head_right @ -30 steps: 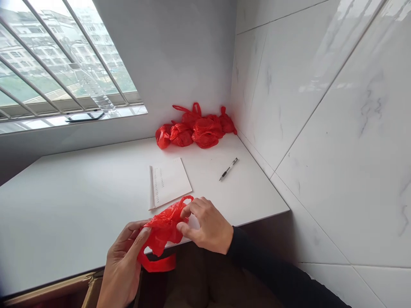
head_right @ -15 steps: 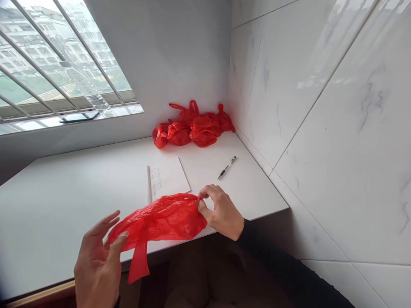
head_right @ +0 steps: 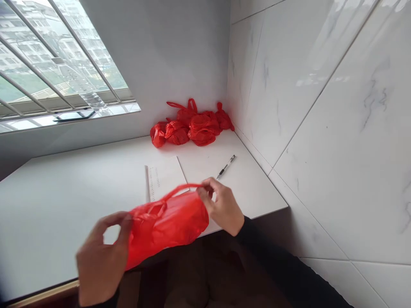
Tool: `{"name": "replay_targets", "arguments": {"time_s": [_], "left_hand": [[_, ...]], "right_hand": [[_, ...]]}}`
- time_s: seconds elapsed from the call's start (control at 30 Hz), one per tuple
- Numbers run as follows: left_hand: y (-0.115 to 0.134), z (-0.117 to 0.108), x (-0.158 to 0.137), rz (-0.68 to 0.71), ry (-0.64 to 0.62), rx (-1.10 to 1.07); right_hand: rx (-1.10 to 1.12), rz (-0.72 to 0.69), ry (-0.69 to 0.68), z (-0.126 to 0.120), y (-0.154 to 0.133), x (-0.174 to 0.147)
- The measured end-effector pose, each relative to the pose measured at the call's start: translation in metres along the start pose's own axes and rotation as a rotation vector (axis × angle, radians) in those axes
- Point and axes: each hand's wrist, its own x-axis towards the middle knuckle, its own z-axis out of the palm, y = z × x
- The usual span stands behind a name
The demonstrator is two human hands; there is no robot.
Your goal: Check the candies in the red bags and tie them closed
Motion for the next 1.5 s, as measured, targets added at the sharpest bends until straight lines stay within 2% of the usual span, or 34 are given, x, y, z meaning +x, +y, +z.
{"name": "replay_targets", "arguments": {"time_s": [0.07,0.13,0.23,0.33,0.37,0.4,0.47,0.53,0.6,0.67,0.77,0.87,0.93,1.07,1.13,1.23,1.33,1.43,1.5], "left_hand": [[-0.004,-0.010,0.008,-0.192,0.091,-0.071],[-0.005,-0.014,0.011,-0.205,0.097,-0.181],[0.006,-0.009,0.001,-0.022,0.055,-0.244],[0.026,0.002,-0.019,0.268,0.171,-0.035],[0.031,0.006,-0.025,0.400,0.216,0.036],[0.033,0.010,-0.030,0.539,0.210,0.078],[0.032,0.019,-0.037,0.758,0.029,0.103],[0.024,0.027,-0.040,0.825,-0.240,0.110],[0.014,0.031,-0.042,0.751,-0.382,0.128],[0.009,0.032,-0.047,0.650,-0.446,0.093],[0.013,0.035,-0.055,0.510,-0.585,0.039],[0.022,0.044,-0.059,0.413,-0.688,0.092],[0.023,0.053,-0.058,0.366,-0.669,0.135],[0.016,0.066,-0.056,0.306,-0.492,0.169],[0.013,0.069,-0.059,0.299,-0.444,0.173],[0.011,0.071,-0.064,0.295,-0.457,0.169],[0.009,0.072,-0.068,0.285,-0.448,0.154],[0.009,0.072,-0.067,0.265,-0.437,0.095],[0.012,0.070,-0.063,0.233,-0.434,0.027]], "right_hand": [[0.065,0.041,0.092,-0.007,0.001,0.005],[0.098,0.064,0.097,-0.010,0.001,0.007],[0.136,0.067,0.057,-0.008,-0.001,0.007],[0.177,0.075,0.027,-0.004,-0.002,0.005],[0.181,0.079,0.028,-0.004,-0.002,0.004],[0.180,0.085,0.033,-0.005,-0.001,0.003],[0.174,0.100,0.044,-0.007,0.000,0.001],[0.189,0.123,0.047,-0.010,0.003,-0.001],[0.223,0.146,0.060,-0.012,0.006,-0.003],[0.265,0.176,0.077,-0.013,0.011,-0.006],[0.326,0.215,0.110,-0.012,0.019,-0.011],[0.305,0.210,0.154,-0.010,0.026,-0.018],[0.280,0.208,0.164,-0.010,0.028,-0.022],[0.220,0.237,0.155,-0.013,0.029,-0.029],[0.129,0.283,0.113,-0.017,0.030,-0.031],[0.026,0.365,-0.033,-0.021,0.032,-0.035],[0.003,0.338,-0.193,-0.022,0.032,-0.036],[0.035,0.318,-0.208,-0.021,0.026,-0.036],[0.169,0.361,-0.165,-0.018,0.019,-0.034]]}}
